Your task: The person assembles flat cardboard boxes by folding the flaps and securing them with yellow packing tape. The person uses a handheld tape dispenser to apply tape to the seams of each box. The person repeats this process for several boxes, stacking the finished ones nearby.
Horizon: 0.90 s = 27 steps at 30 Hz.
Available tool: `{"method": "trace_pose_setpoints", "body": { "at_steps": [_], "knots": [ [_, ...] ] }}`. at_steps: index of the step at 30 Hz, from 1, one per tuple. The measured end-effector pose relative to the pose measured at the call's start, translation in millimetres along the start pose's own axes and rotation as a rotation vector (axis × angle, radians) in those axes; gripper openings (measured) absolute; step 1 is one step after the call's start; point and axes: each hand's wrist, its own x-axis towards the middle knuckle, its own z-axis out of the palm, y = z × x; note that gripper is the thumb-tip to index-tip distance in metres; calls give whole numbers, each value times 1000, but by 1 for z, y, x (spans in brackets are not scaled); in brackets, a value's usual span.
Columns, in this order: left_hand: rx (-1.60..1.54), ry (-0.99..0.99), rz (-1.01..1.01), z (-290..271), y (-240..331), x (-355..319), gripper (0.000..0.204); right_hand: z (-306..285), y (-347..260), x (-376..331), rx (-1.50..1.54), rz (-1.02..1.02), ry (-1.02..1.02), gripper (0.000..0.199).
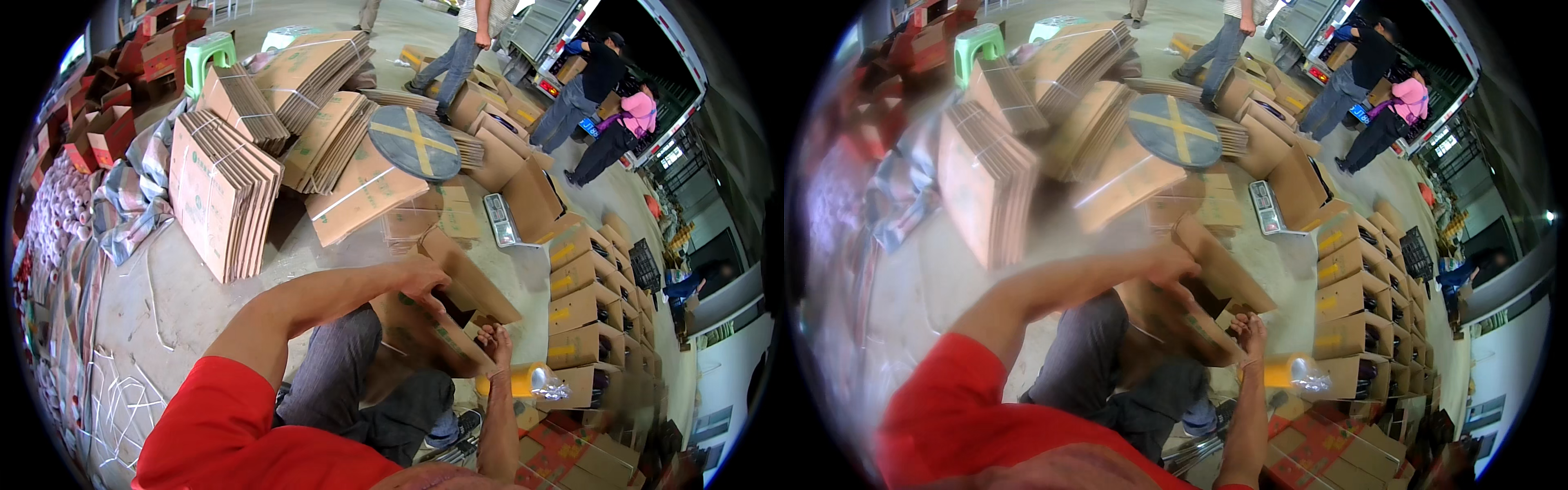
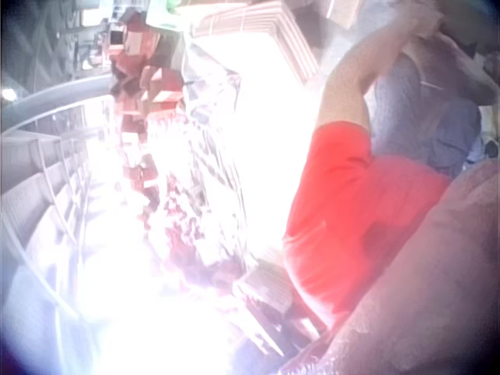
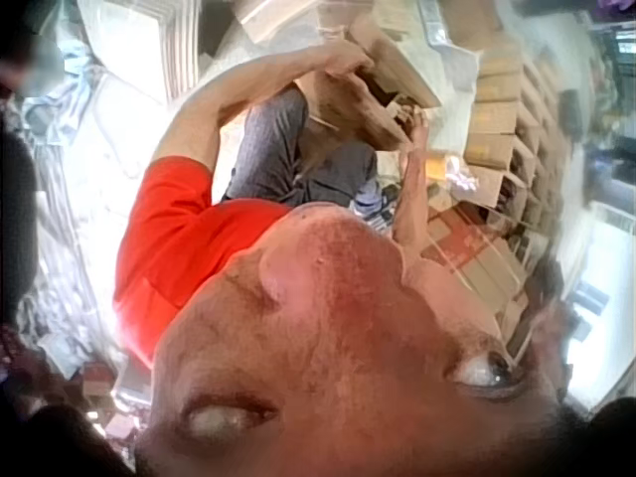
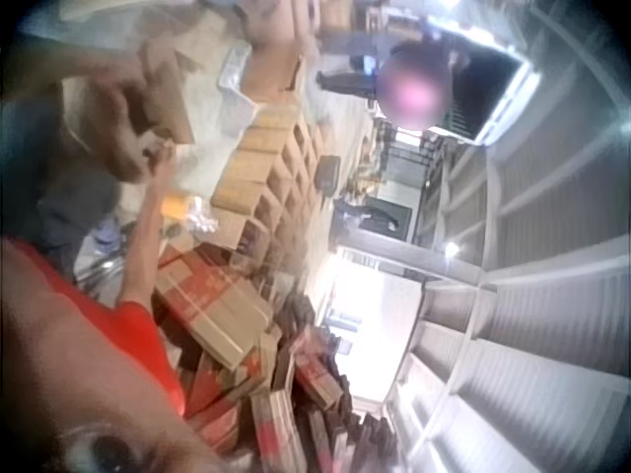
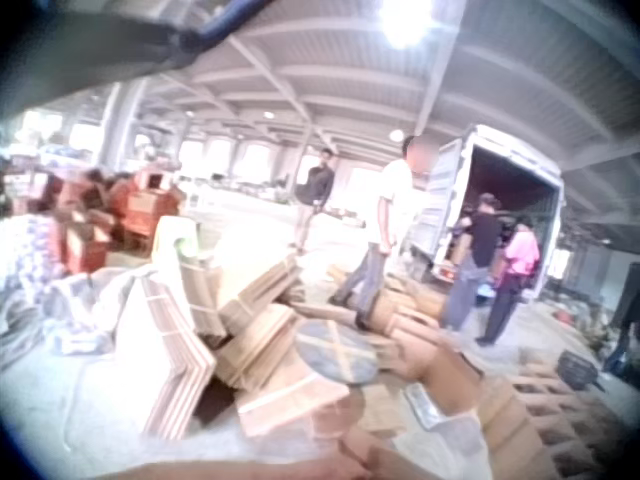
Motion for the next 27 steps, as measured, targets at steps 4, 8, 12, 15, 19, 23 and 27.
{"method": "trace_pose_setpoints", "body": {
  "at_steps": [4,8,12,15,19,23,27],
  "knots": [
    [107,74,37,16,-20,13,65,2,2,-17,19,-123,173,31],
    [283,284,83,58,-41,2,60,2,23,-39,-447,-397,592,36],
    [211,207,-14,57,-43,1,62,32,46,-79,-580,-23,354,57],
    [186,240,5,56,-43,12,61,14,56,-72,-527,-52,262,60],
    [179,297,15,60,-42,10,55,6,54,-66,-482,9,212,56],
    [221,477,-58,56,-35,7,44,6,56,-66,-520,9,265,59],
    [264,772,-289,60,-29,-17,44,8,53,-70,-580,2,272,62]
  ]
}}
